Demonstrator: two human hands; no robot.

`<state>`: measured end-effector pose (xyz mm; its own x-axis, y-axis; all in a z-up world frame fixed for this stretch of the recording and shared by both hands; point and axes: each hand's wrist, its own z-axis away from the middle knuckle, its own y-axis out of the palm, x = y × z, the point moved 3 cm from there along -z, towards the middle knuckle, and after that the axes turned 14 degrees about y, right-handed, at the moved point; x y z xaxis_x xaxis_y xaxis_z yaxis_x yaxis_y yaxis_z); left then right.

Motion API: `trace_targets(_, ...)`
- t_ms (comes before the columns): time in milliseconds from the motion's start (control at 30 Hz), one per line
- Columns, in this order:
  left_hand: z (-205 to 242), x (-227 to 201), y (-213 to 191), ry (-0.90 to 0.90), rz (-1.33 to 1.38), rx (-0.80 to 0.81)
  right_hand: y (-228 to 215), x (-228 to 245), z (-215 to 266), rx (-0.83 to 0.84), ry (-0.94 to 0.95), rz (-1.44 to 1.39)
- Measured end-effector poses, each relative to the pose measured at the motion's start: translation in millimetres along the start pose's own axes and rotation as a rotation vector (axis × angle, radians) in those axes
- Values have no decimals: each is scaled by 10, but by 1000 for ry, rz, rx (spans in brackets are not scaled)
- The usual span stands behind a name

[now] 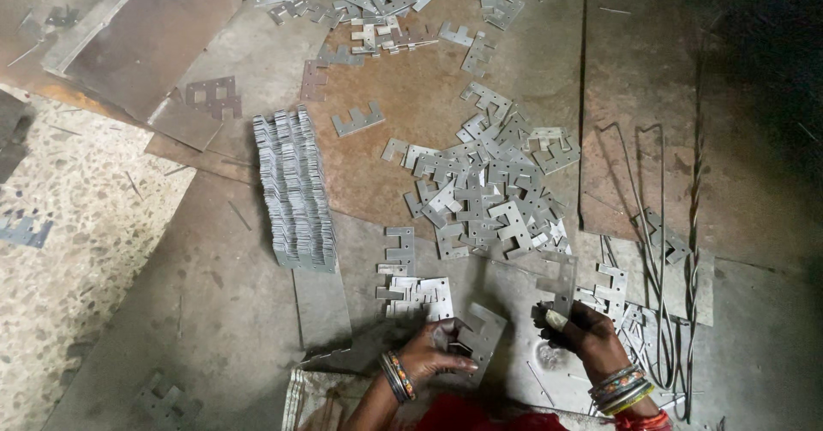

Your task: The person sits on the floor and sorts small metal brackets by hand, picking them from a scattered pile and stacking them into neat columns. The person repeatedly aligns and adjusts the stacks to keep them orderly.

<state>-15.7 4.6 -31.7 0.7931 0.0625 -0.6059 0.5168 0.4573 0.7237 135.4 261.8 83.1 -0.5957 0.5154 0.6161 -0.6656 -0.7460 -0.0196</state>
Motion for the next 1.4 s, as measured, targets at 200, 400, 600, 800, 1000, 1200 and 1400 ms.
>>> trace_targets(200, 19, -89, -72, 39, -231, -209, 443, 46, 53, 141, -57, 284)
trace_targets(400, -32, -62, -145, 208, -283, -307, 997, 17, 167, 321, -287, 638)
trace_targets(600, -147, 327, -617, 289, -342, -405, 805, 445, -179, -23, -485, 912)
trace_targets(800, -74, 320, -806, 453, -642, -490, 580, 950, -747, -413, -666, 973)
trace_targets(1000, 48, 51, -538, 268, -357, -543, 873, 1255, -1314, -668, -506, 1356)
trace_targets(1200, 35, -62, -571, 283, -393, -487, 981, 1295, -1097, -563, -597, 1135)
trace_targets(1400, 19, 40, -952, 647, -709, -242, 1328, 717, -308, -163, -1326, 1198)
